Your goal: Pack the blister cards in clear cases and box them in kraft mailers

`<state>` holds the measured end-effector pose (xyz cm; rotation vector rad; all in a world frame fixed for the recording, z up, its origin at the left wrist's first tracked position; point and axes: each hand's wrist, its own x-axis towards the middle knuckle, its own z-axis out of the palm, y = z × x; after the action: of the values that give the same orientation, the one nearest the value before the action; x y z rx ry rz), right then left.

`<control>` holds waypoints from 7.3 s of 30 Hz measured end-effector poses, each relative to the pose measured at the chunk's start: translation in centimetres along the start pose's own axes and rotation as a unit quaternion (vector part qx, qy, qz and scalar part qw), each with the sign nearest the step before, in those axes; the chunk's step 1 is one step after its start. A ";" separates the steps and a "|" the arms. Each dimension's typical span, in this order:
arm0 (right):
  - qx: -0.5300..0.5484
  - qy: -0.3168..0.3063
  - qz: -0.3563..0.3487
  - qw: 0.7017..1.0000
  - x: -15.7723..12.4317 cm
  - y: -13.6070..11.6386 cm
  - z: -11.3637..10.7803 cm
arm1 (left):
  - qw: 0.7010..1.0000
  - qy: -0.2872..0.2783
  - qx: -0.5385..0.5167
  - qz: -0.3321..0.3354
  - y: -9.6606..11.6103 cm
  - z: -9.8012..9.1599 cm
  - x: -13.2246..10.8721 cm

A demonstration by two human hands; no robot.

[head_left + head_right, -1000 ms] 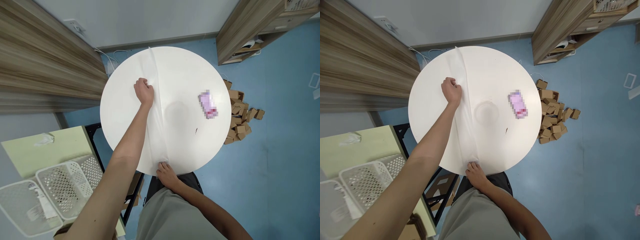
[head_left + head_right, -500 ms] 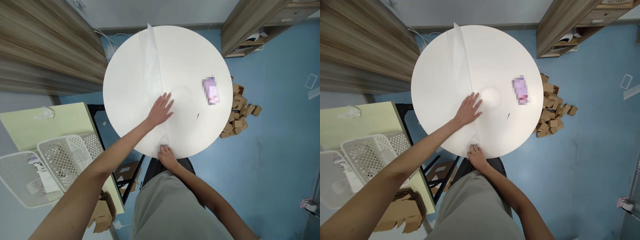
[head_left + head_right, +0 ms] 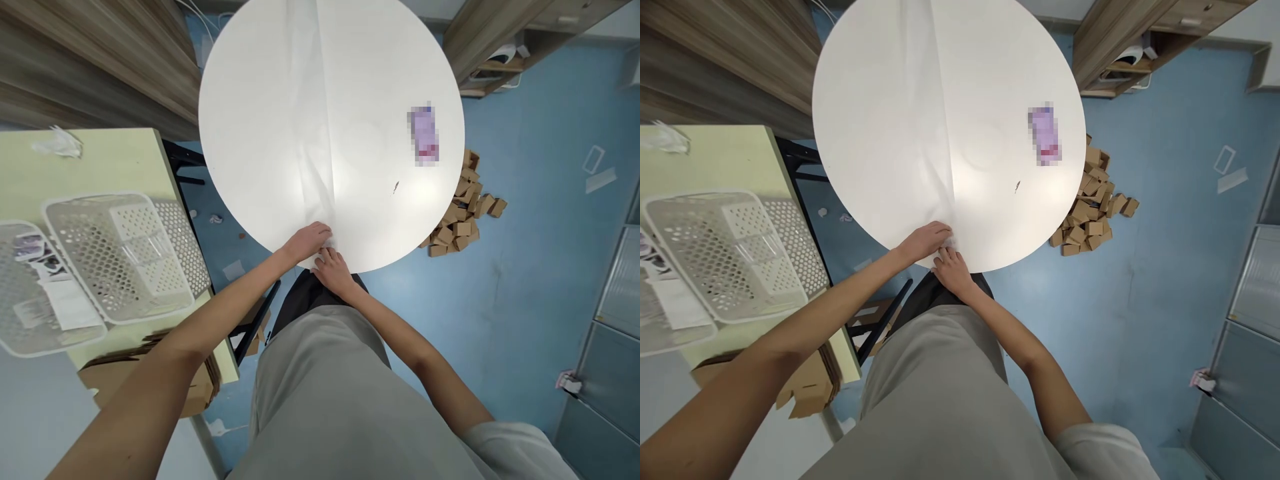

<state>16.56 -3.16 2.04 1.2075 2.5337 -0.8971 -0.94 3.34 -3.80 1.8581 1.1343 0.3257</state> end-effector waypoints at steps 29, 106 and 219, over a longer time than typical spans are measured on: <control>0.011 0.086 -0.125 0.988 12.2 10.4 -4.3 | 0.992 0.023 0.117 -0.033 2.3 3.4 -5.6; 0.155 0.197 0.193 0.949 7.7 8.6 -1.7 | 0.877 0.309 -0.044 -0.364 2.4 1.8 -0.6; 0.060 -0.031 -0.079 0.995 10.6 10.4 -10.1 | 0.955 0.069 -0.079 -0.276 2.4 -7.0 -2.0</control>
<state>18.35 14.70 1.19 1.0019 2.5864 -1.1196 -4.93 5.27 2.49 1.3248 1.6166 0.2156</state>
